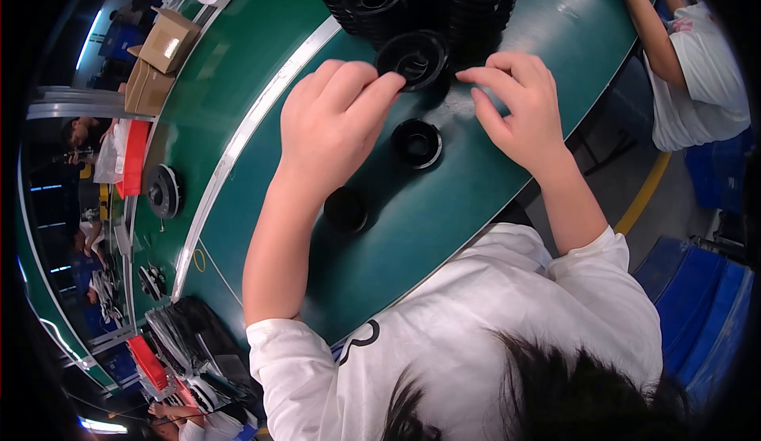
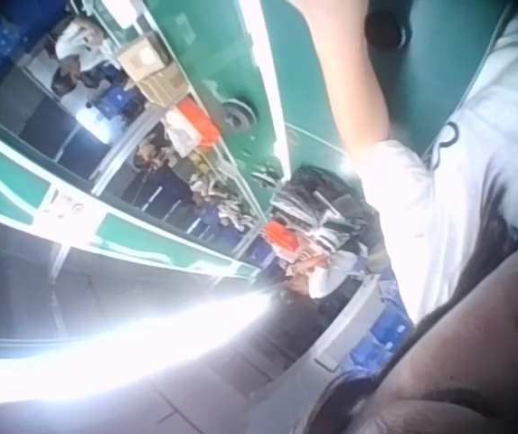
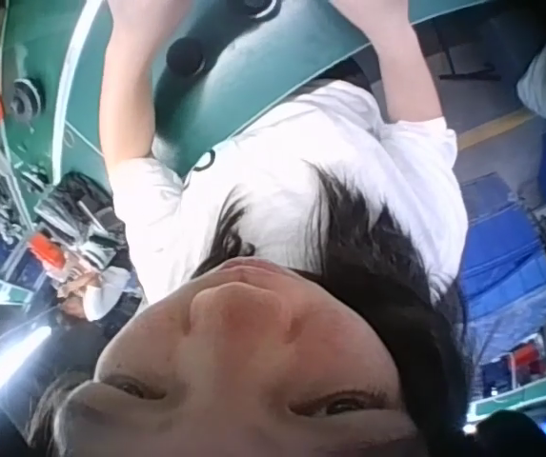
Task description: Assembling and inspecting circular electronic lighting components on a factory production line.
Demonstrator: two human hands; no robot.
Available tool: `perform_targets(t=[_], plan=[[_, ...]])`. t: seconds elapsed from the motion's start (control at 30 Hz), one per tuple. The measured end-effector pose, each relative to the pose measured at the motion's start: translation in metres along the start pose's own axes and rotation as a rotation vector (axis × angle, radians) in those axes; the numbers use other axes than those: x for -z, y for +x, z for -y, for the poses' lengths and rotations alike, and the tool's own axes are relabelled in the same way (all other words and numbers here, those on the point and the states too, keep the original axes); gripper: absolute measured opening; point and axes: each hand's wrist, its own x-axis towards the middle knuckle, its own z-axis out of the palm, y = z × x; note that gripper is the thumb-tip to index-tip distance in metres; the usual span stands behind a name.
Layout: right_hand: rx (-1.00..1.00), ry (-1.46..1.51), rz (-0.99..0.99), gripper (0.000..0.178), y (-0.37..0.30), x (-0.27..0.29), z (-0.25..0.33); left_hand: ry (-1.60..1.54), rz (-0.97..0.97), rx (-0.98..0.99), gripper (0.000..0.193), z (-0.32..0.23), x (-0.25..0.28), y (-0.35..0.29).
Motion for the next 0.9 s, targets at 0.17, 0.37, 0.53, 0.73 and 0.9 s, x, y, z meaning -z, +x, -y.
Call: perform_targets(t=[0.17,0.37,0.53,0.73,0.9], plan=[[-0.038,0.055,0.014,0.017,-0.014,0.005,0.003,0.056,-0.003,0.025,0.018,0.003,-0.021,0.015],[-0.040,0.088,0.011,0.019,-0.021,0.006,0.005,0.099,0.055,-0.002,0.019,0.009,-0.031,0.011],[-0.014,0.116,-0.001,0.019,-0.019,0.004,0.006,0.099,0.078,0.019,0.020,0.012,-0.032,0.010],[-0.010,0.126,0.018,0.019,-0.017,-0.002,0.002,0.041,0.133,0.104,0.025,0.012,-0.022,0.007],[0.065,0.216,0.125,0.020,-0.016,-0.008,0.019,-0.166,0.226,0.312,0.023,-0.008,0.025,-0.017]])
